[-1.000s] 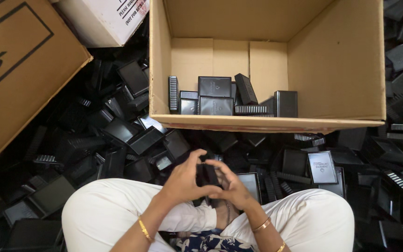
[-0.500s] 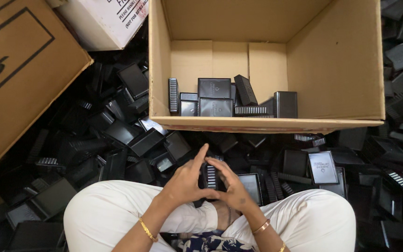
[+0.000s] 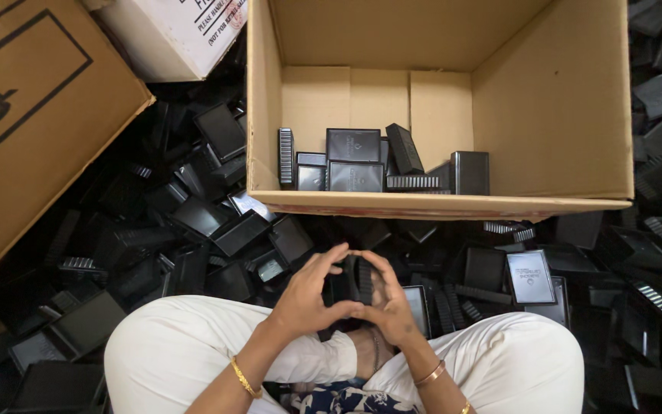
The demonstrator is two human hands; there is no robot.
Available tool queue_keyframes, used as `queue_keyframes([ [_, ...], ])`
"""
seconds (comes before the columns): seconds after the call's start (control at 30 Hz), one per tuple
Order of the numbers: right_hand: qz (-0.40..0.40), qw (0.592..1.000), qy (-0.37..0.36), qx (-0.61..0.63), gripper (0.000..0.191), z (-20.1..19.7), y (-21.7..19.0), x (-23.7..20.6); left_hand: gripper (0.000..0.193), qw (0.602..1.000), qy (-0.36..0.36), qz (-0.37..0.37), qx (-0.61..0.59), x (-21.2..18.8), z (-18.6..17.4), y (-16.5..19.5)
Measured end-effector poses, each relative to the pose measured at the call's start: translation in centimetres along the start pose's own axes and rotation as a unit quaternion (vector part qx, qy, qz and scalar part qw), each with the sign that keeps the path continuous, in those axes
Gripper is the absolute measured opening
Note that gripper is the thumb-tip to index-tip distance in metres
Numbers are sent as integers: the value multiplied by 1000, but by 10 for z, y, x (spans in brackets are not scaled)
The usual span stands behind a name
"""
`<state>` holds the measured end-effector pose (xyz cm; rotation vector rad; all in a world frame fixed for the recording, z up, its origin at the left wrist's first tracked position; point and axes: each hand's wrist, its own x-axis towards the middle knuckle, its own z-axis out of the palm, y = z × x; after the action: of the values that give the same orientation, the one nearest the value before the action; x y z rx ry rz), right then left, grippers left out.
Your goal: The person sits on the floor among a large pile of black plastic boxes, picks up boxes one at a time, briefly turns them in their hands, and places them into an open cardboard carton in front of them. Other people nearby place boxes into the same carton as the pile is gradually packed away.
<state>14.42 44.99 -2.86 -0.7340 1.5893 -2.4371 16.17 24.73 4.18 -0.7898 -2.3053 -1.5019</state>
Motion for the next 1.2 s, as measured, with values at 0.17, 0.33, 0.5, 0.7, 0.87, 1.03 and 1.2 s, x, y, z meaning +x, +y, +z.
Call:
queue_keyframes([
  [0.17,3,1000,-6,9,102,-1,-2,0,76,999,11,45,-13,4,-4,0],
  [0.33,-3,1000,-13,10,103,0,-6,-3,67,998,-6,63,-26,5,-7,-4],
  [0.5,0,999,-21,-46,100,3,-8,0,66,995,1,96,41,0,-6,-6],
  [0.7,-23,996,-23,-86,92,8,-11,3,64,991,19,115,58,-3,-4,-8],
  [0.87,-1,995,-20,-94,86,12,-9,2,61,992,24,107,55,-4,-4,-7],
  [1.03,-49,989,-2,-141,80,8,-1,-1,64,995,11,91,27,0,-1,0],
  [1.2,44,987,128,85,68,-6,6,-1,69,984,8,154,92,2,-1,6],
])
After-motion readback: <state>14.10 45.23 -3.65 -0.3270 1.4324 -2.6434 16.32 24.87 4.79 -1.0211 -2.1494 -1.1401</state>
